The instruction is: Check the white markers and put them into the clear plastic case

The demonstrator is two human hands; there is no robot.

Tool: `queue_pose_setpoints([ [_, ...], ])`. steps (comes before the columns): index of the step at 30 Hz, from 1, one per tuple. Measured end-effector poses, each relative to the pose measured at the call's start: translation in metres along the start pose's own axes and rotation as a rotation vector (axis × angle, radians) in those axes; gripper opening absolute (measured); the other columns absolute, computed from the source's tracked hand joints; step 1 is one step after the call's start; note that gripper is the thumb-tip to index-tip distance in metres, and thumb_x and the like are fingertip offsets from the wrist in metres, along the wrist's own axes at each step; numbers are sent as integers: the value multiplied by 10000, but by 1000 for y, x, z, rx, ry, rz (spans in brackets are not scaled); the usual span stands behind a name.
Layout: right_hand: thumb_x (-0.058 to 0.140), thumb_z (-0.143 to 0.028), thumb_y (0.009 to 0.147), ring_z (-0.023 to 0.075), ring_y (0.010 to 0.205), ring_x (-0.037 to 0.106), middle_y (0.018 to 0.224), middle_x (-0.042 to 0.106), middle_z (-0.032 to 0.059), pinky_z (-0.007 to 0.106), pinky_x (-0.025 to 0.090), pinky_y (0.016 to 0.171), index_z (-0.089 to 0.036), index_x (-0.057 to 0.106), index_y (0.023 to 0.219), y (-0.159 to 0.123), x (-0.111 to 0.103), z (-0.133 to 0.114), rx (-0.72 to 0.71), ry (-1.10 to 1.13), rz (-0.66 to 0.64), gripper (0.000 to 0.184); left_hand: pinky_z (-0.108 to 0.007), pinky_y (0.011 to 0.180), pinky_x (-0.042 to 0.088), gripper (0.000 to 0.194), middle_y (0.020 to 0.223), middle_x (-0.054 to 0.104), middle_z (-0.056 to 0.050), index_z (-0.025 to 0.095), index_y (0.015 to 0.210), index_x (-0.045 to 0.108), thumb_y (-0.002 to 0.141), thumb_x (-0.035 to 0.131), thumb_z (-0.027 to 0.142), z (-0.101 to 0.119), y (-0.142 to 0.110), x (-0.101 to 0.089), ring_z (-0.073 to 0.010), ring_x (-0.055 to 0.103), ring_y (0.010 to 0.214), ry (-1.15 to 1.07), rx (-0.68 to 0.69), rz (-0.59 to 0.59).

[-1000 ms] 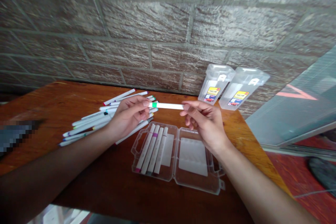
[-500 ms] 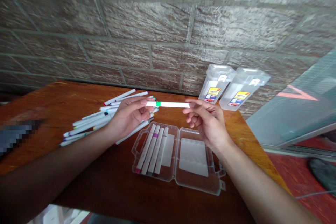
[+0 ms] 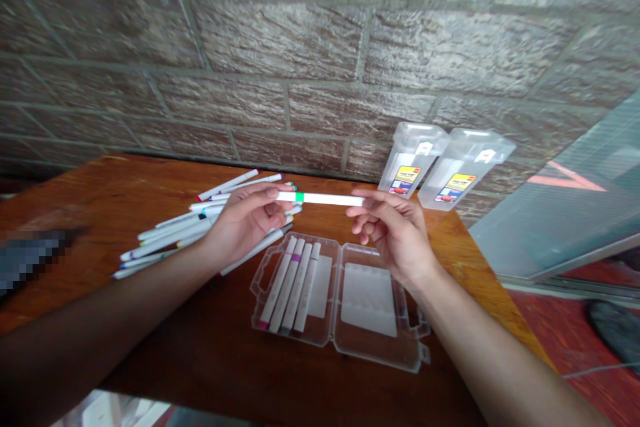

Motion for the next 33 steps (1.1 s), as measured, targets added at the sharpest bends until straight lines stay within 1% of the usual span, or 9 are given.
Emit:
queue_pose_setpoints([
  [5, 768, -213, 728, 125, 523, 662, 754, 811, 44, 196, 487, 408, -218, 858, 908, -1, 1, 1, -7, 3, -34, 201, -235, 563, 455, 216, 797, 793, -89, 137, 940, 843, 761, 856, 256, 1, -1, 0, -116, 624, 614, 9, -2, 8],
  [9, 815, -246, 753, 124, 539, 658, 757, 800, 46, 197, 491, 423, -224, 852, 896, -2, 2, 2, -25, -23, -61, 150, -234, 564, 459, 205, 796, 788, -81, 145, 930, 844, 761, 856, 261, 1, -1, -1, -116, 623, 616, 20, 1, 12],
  [13, 878, -287, 763, 122, 545, 650, 753, 787, 37, 206, 491, 432, -238, 849, 875, -3, 4, 2, -65, -63, -96, 126, -231, 546, 448, 193, 771, 784, -81, 147, 928, 847, 773, 849, 261, -1, -1, 1, -108, 603, 581, 42, 2, -24],
  [16, 899, -322, 782, 127, 539, 648, 715, 769, 33, 218, 492, 435, -232, 851, 884, -4, 7, 3, -94, -141, -124, 145, -232, 547, 444, 190, 766, 785, -85, 144, 947, 849, 799, 831, 262, -4, -2, 4, -96, 582, 556, 81, 6, -64],
  [21, 904, -347, 797, 127, 510, 634, 645, 742, 20, 229, 485, 442, -221, 849, 888, -8, 10, 0, -166, -396, -119, 165, -243, 553, 442, 179, 799, 801, -95, 157, 959, 848, 829, 801, 270, -9, -3, 4, -104, 599, 559, 177, 7, -91],
  [25, 894, -339, 802, 149, 568, 662, 740, 797, 36, 265, 528, 507, -235, 850, 868, -12, 17, -10, -328, -565, -117, 130, -258, 540, 430, 196, 800, 804, -95, 156, 965, 841, 840, 788, 298, -10, -3, 2, -108, 595, 528, 264, 7, -82],
  [27, 893, -333, 803, 170, 623, 695, 802, 821, 47, 283, 560, 553, -238, 854, 880, -13, 18, -11, -374, -618, -115, 128, -261, 538, 430, 203, 799, 803, -95, 154, 962, 840, 842, 791, 310, -11, -3, 2, -110, 595, 527, 279, 9, -79],
  [30, 891, -327, 809, 180, 657, 719, 850, 836, 52, 290, 580, 578, -242, 860, 908, -13, 18, -10, -391, -622, -117, 134, -263, 545, 434, 218, 813, 805, -95, 156, 982, 840, 856, 796, 328, -10, -3, 3, -111, 600, 538, 280, 10, -93],
  [33, 889, -331, 819, 154, 592, 694, 829, 829, 44, 273, 559, 531, -240, 861, 937, -11, 15, -6, -348, -556, -125, 151, -261, 553, 435, 234, 830, 806, -93, 162, 1009, 841, 873, 801, 349, -9, -4, 5, -112, 609, 556, 267, 6, -125],
])
Point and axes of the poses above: each hand's wrist, its own y-axis towards the middle knuckle, its own x-axis out of the palm, z = x × y, the point moved 7 cm from there along y, towards the middle knuckle
